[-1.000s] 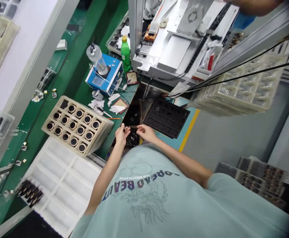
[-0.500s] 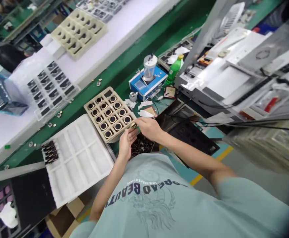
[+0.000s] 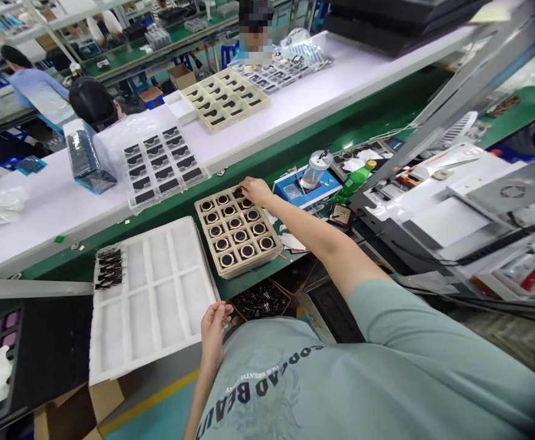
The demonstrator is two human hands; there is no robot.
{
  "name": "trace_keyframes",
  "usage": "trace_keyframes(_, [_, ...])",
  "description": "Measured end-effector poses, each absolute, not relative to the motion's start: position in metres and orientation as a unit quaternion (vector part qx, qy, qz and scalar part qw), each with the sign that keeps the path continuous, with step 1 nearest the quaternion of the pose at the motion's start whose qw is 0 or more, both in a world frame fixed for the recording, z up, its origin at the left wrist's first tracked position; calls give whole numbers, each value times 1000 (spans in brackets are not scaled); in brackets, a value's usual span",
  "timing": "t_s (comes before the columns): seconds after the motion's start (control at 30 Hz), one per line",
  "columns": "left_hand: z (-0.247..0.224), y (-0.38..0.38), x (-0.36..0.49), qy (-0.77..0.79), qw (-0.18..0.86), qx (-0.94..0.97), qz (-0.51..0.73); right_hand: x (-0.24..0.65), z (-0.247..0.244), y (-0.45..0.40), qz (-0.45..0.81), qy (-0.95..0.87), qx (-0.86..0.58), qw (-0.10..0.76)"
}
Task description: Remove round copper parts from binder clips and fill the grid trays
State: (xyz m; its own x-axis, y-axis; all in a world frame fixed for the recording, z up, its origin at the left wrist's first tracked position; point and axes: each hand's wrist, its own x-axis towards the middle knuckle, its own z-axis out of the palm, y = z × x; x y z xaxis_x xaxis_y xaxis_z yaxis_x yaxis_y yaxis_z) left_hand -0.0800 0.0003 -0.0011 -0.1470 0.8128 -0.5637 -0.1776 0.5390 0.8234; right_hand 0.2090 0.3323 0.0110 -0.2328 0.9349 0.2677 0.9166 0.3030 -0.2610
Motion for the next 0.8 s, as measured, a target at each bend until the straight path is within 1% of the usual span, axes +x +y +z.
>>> trace_keyframes(0.1, [-2,2,-87,644,586,233,432,213,-1,331,7,-795,-575,192])
trace_keyframes(0.2, [0,7,-88,652,579,232,432,219,-7,326,-7,-812,-557,174])
trace_keyframes(0.33, [2,12,-83,651,576,264,418,227,-3,315,-2,-835,-529,152])
trace_keyframes(0.43, [4,15,-76,644,576,296,408,224,5,307,19,-816,-551,173])
trace_keyframes(0.5, [6,17,-71,639,573,319,402,217,13,307,45,-787,-582,202])
trace_keyframes(0.6, [9,21,-65,635,562,362,387,205,29,313,119,-715,-633,272])
trace_keyframes(0.7, [11,26,-58,631,537,429,359,204,40,318,193,-629,-652,375])
trace_keyframes(0.8, [15,35,-45,623,466,542,317,230,29,300,225,-549,-651,475])
